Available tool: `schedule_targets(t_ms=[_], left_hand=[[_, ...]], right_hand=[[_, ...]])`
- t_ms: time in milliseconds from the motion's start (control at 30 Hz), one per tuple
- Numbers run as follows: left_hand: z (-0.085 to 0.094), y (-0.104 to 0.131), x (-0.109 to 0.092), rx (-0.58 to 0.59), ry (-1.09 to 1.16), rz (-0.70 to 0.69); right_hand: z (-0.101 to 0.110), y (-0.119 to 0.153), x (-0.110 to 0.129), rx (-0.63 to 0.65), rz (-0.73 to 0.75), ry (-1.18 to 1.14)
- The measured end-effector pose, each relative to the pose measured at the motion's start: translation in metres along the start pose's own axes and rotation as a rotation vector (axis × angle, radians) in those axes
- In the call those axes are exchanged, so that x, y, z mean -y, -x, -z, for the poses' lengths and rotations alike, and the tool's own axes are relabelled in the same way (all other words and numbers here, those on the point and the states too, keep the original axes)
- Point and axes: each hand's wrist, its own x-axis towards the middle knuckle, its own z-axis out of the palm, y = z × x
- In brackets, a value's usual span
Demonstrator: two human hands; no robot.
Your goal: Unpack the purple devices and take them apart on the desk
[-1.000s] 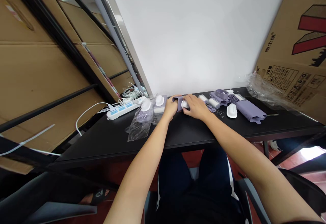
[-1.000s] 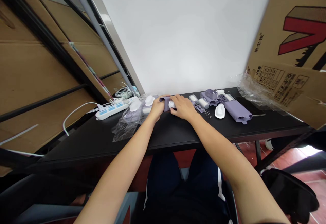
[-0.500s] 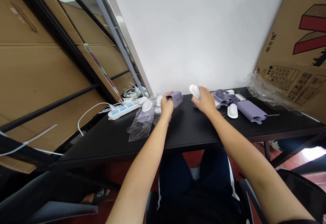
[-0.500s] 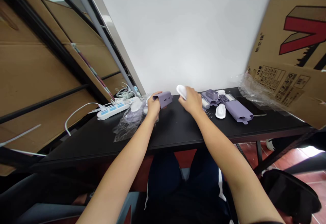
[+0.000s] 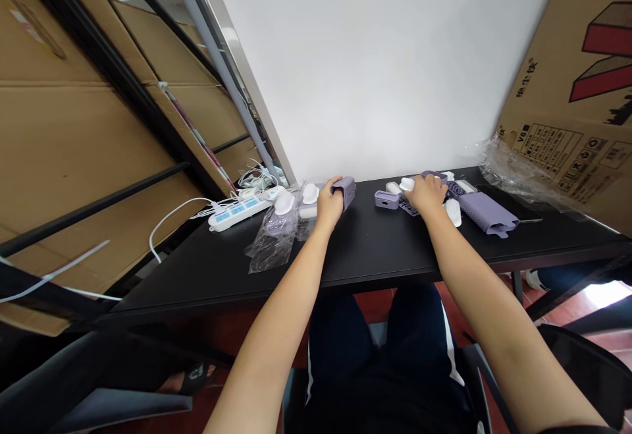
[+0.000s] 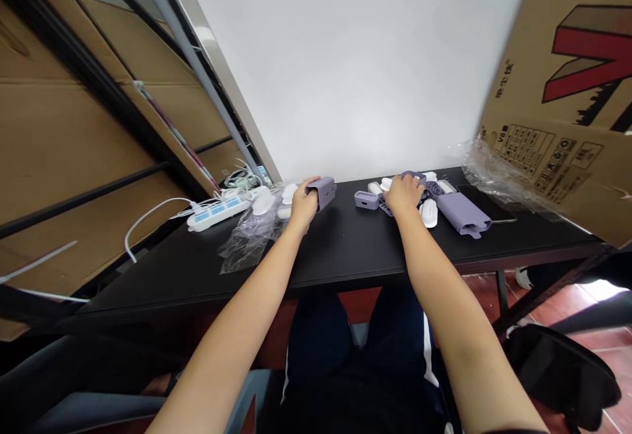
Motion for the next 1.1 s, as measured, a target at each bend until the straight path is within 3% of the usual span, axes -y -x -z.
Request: schedule_targets(t_ms=[167,233,467,667,767,900,1000,1100], left_hand=[[-0.004,0.001,0.006,0.064,-0.068,-0.018],[-0.005,0.003,0.007,0.102,-0.152,-0.040],[-0.005,0.012,0.005,0.187,-0.436,-0.243],[-0.003,0.006,0.010,0.147,-0.478,-0.146],[-0.005,0.005,0.011,0.181,-0.427,-0.151],[-0.007,0.010,0.001,0.211,-0.443,-0.265],[-0.002,0.016,-0.010,0.133,-0.567,-0.324],[0.006,0.020,-0.014,-0.025,-0.735,-0.308]], right_hand=[[0.010,0.004,0.009,-0.090,0.068,-0.153],[0.014,0.008,0.016,-0.068,0.138,-0.209],[0.013,0.037,0.052,0.118,0.683,-0.305],[0.000,0.051,0.069,0.070,0.927,-0.066],[-0.006,0.049,0.076,0.020,0.934,0.011],[-0.012,0.041,0.091,-0.034,0.844,0.058],[-0.019,0.030,0.099,0.002,0.724,0.087],[-0.026,0.019,0.099,0.025,0.602,0.104]])
